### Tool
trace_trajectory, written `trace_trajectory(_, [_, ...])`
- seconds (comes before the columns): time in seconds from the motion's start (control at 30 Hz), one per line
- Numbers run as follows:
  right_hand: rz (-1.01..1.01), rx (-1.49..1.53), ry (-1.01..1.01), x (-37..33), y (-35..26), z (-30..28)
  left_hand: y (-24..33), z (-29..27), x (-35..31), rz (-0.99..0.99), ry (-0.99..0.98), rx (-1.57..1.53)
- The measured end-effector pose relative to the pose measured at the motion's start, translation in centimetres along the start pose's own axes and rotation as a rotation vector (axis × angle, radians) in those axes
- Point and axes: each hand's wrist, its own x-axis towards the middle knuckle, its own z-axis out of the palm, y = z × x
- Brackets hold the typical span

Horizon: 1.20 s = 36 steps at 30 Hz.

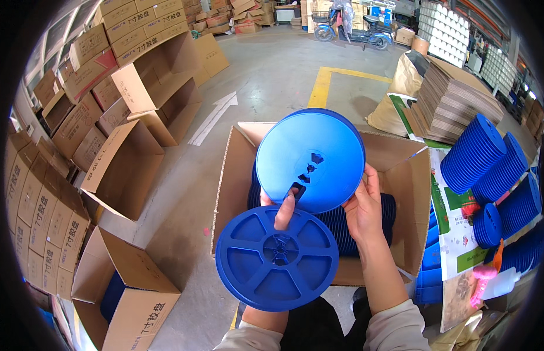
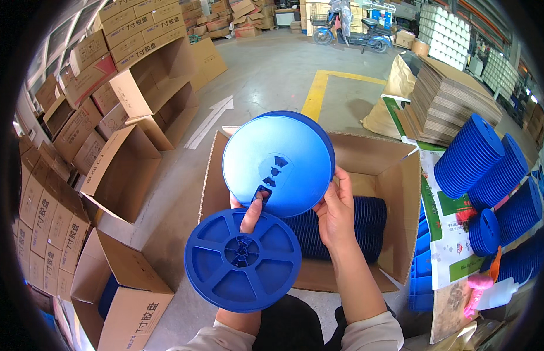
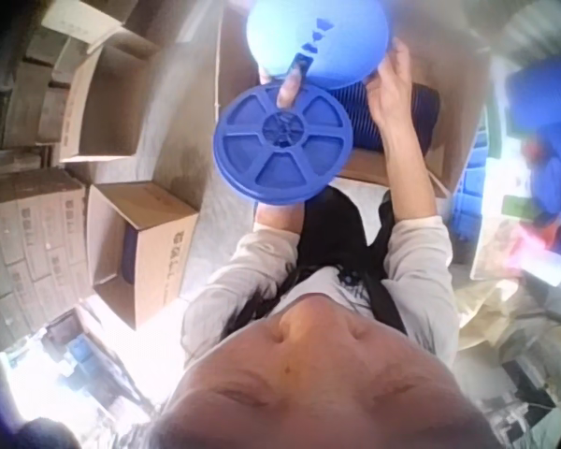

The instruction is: The person repeatedly picks up stacks of blue plastic lids, separates them, and places them into a cardboard box. The person continues this process until the box is filled with the lids.

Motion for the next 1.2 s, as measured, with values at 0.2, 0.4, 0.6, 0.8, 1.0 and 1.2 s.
trace_trajectory(0.2, [0.012, 0.008, -0.014, 0.1, 0.0, -0.2, 0.9, 1.5, -0.3, -0.029, 0.083, 0.008])
trace_trajectory(0.4, [0.005, 0.008, -0.023, 0.2, 0.2, 0.0, 1.3, 2.2, -0.4, -0.016, 0.173, 0.037])
trace_trajectory(0.6, [-0.027, 0.016, -0.007, 0.0, 0.4, 0.5, 0.6, 0.8, -0.2, -0.007, 0.104, 0.036])
trace_trajectory(0.8, [-0.192, -0.156, -0.028, 0.7, -0.5, -0.4, 0.5, 1.1, -0.5, -0.024, 0.094, 0.034])
trace_trajectory(1.0, [-0.403, -0.441, 0.062, 0.7, 0.1, 0.4, 0.3, 1.3, -1.3, -0.045, 0.041, 0.005])
trace_trajectory(1.2, [-0.285, -0.348, -0.018, 0.5, 0.2, -0.7, -0.4, 1.8, -1.1, -0.029, 0.002, -0.038])
